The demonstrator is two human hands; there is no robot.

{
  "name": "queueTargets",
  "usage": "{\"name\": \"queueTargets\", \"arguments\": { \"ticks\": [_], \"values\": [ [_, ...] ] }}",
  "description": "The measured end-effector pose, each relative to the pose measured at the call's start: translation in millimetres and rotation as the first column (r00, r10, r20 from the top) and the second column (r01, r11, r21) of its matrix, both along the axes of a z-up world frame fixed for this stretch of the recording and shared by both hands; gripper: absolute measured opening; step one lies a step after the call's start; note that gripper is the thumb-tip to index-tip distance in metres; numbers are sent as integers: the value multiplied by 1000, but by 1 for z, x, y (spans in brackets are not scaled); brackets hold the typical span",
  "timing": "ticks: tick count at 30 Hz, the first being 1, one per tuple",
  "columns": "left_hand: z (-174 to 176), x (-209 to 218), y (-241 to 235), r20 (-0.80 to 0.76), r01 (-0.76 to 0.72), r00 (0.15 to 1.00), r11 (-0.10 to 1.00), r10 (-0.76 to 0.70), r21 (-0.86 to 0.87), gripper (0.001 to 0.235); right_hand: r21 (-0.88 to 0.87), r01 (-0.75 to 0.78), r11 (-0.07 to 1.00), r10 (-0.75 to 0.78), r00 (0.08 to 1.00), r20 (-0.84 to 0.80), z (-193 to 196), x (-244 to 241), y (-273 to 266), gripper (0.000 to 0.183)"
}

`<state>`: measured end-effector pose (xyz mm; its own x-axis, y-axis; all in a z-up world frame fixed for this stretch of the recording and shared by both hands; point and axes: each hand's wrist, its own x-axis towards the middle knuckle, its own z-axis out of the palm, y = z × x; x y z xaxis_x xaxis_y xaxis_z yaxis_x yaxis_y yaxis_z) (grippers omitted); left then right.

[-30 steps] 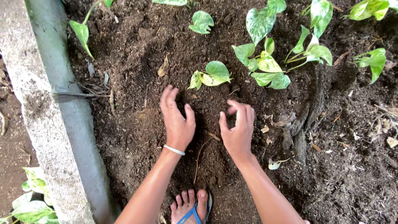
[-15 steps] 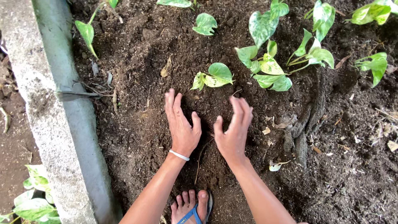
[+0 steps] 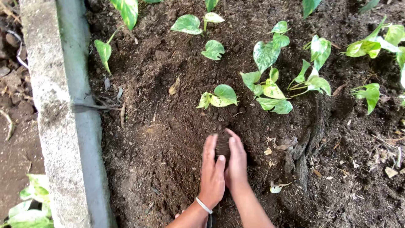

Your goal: The person plants several small variegated leafy plants into a raised garden bed. They use their hands to dig small holes, place the plants, and pat the soil around the base to secure them.

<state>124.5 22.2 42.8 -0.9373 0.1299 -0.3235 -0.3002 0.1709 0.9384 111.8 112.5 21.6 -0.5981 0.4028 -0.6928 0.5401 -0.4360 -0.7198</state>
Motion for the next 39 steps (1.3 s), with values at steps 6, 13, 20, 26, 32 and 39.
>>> {"name": "queueTargets", "arguments": {
  "ticks": [6, 13, 20, 26, 32, 39],
  "values": [
    [5, -47, -4, -145, -157, 979, 985, 145, -77, 55, -495, 392, 776, -405, 910, 86, 18, -17, 18, 40],
    [-41, -153, -13, 400, -362, 890, 874, 220, 324, 61, -336, 253, 907, -264, 965, 14, 43, -62, 24, 42],
    [-39, -140, -13, -45, -203, 979, 973, 199, -112, 53, -35, 132, 991, -130, 991, 43, 33, -75, 27, 40],
    [-45, -140, -6, -160, -149, 981, 946, 106, -289, 37, 455, -403, 794, 407, 909, 95, 17, -77, 19, 47],
    [-50, -145, -6, -201, -205, 969, 924, 145, -322, 22, 816, -482, 319, 703, 698, 137, 14, -77, 7, 62],
    [-47, -115, -8, -247, -212, 959, 930, 139, -301, 22, 828, -551, 106, 765, 577, 286, 5, -69, 5, 70]
  ]
}}
